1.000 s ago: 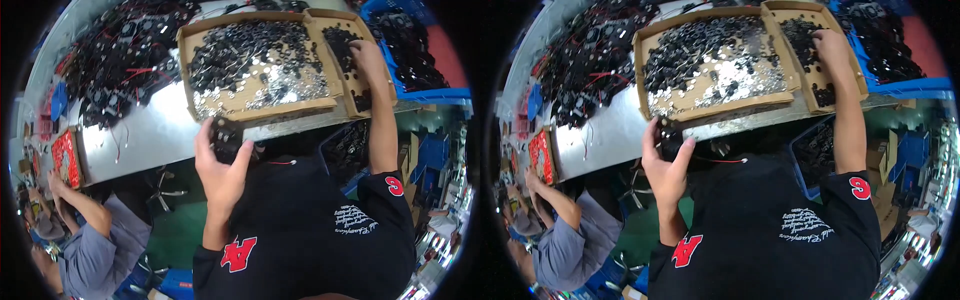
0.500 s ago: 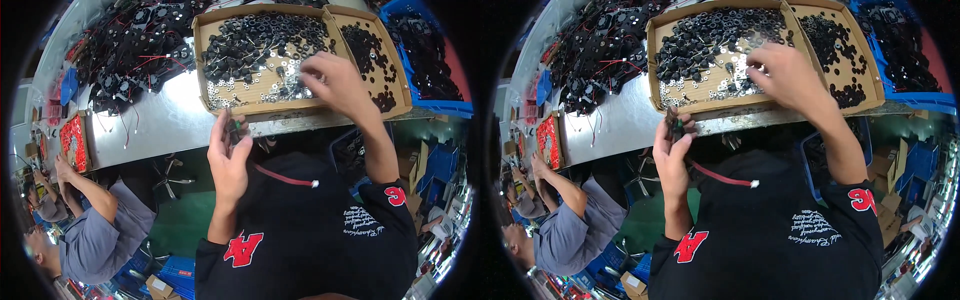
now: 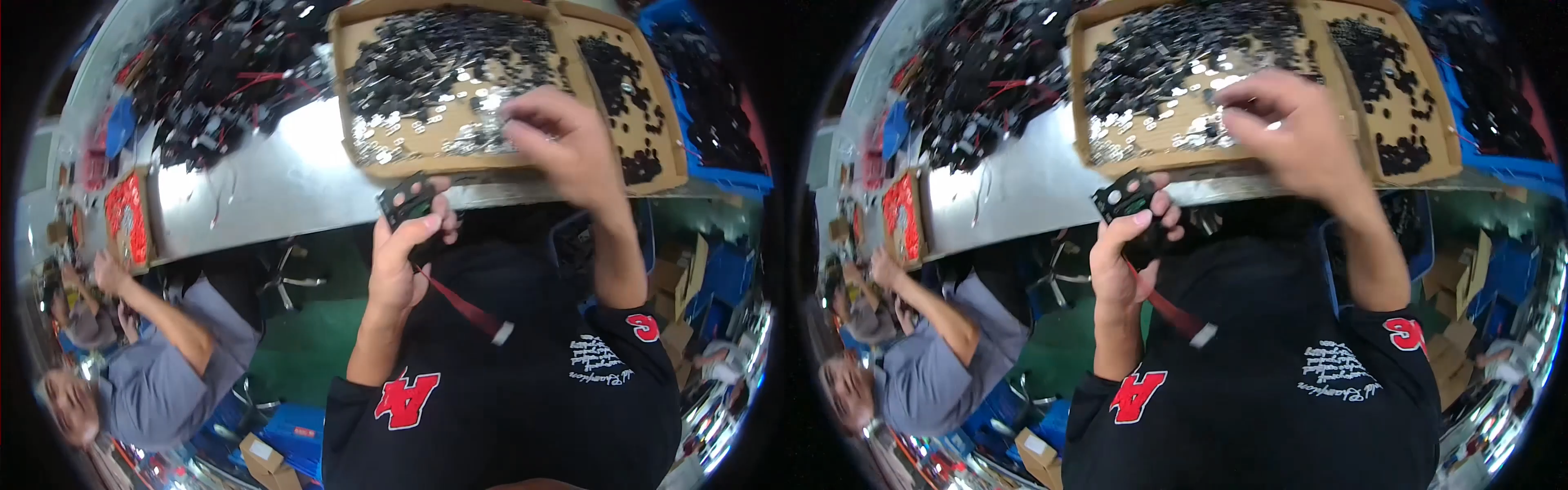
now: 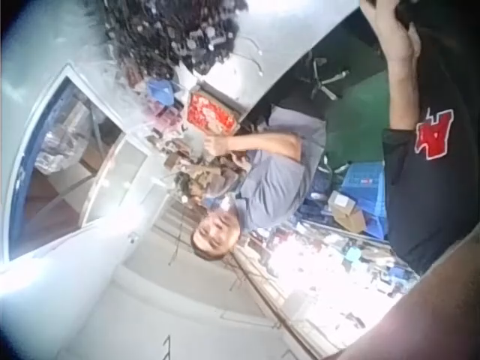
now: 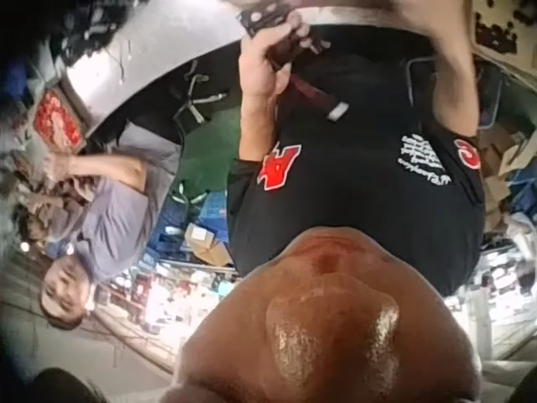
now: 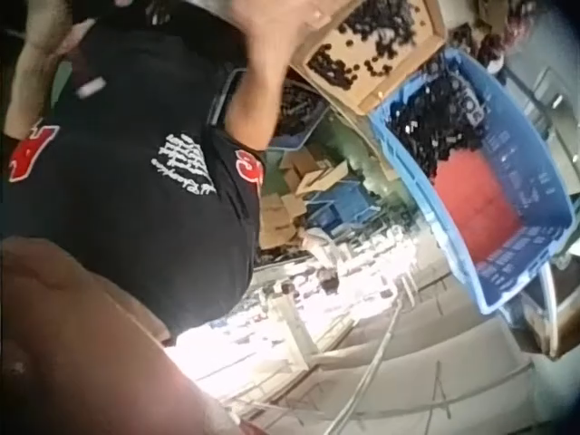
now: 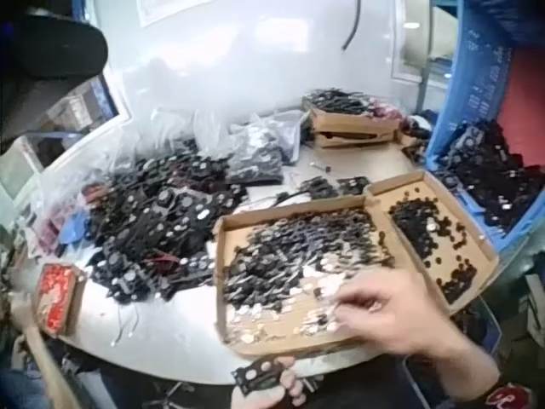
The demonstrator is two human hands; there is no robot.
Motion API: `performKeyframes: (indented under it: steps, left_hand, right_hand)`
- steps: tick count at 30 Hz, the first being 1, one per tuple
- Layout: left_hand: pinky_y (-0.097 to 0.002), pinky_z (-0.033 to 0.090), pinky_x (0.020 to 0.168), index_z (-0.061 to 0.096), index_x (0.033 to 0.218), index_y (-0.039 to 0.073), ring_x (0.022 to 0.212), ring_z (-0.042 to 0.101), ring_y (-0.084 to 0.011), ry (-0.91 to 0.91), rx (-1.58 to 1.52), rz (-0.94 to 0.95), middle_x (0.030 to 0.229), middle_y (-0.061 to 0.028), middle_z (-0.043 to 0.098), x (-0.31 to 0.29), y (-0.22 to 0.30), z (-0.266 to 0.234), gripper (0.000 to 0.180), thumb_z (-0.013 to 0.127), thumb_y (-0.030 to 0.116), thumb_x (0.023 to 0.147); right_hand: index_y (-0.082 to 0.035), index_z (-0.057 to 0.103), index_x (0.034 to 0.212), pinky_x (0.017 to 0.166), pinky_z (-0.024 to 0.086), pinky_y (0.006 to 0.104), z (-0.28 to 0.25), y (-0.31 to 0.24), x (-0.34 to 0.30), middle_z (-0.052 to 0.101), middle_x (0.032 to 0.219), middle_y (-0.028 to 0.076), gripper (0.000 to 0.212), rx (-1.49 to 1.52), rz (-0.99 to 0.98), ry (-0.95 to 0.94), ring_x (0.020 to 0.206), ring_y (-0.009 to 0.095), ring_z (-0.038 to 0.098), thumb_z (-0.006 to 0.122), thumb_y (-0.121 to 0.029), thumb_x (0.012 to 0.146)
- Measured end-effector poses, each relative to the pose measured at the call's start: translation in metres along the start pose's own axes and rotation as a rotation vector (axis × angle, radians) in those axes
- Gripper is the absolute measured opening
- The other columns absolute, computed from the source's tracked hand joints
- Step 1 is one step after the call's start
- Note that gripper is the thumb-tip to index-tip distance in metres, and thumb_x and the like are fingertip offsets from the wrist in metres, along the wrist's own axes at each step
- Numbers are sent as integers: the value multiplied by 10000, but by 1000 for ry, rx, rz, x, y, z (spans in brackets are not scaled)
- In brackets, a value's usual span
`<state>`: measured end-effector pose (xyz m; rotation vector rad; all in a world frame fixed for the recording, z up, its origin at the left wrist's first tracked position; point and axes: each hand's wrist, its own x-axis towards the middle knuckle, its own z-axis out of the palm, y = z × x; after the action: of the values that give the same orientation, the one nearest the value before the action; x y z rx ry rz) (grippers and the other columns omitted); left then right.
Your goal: The worker is assembling electronic components by inserting small metal pins into plastic housings.
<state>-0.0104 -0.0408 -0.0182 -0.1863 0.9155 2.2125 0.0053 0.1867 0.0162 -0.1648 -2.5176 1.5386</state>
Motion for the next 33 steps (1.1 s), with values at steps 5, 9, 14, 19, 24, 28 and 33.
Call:
performKeyframes:
  steps: [5,9,14,19,24,28,33]
  left_hand:
    - [-289,487,844,535,1157,-38,939,604,-160,142,193,201,1025,-87,605,0,-15,17,286,611,58,899]
    - [-276,482,752,529,1110,-46,819,586,-152,15,273,116,939,-81,594,9,-10,21,293,646,62,864]
    - [-308,507,757,518,1148,-59,813,608,-193,0,282,47,939,-114,618,15,-17,14,377,687,47,827]
    - [-328,525,758,494,1190,-74,823,619,-212,69,260,93,972,-141,631,11,-22,16,445,699,33,809]
    - [-324,531,760,491,1208,-74,836,624,-213,115,251,90,1022,-155,630,12,-24,21,464,698,19,803]
    - [-323,533,761,498,1193,-67,852,626,-209,108,236,102,1043,-163,634,11,-26,24,436,692,4,808]
    - [-307,527,765,497,1207,-76,878,628,-193,64,259,54,1039,-153,648,11,-25,29,432,686,33,834]
  right_hand:
    - [2,691,964,795,495,308,36,-13,-36,682,938,100,162,289,-117,-104,857,199,647,707,-52,811]
    - [-26,701,965,812,482,299,35,-7,-46,646,935,81,154,292,-58,-6,885,184,615,707,-65,816]
    - [-38,683,937,720,476,287,-2,5,-43,620,859,68,143,160,-78,82,778,177,594,708,-73,800]
    - [25,655,922,640,484,282,-109,66,-32,632,799,71,191,-484,190,473,701,141,586,682,-131,814]
    - [55,631,949,575,474,262,-131,109,-36,623,764,70,195,-451,366,324,652,123,581,654,-84,815]
    - [76,623,962,548,473,268,-141,108,-31,628,744,65,189,-392,443,266,621,111,579,609,-13,796]
    - [61,595,896,525,451,256,-141,92,-28,590,697,49,163,-497,526,209,585,103,555,617,-36,766]
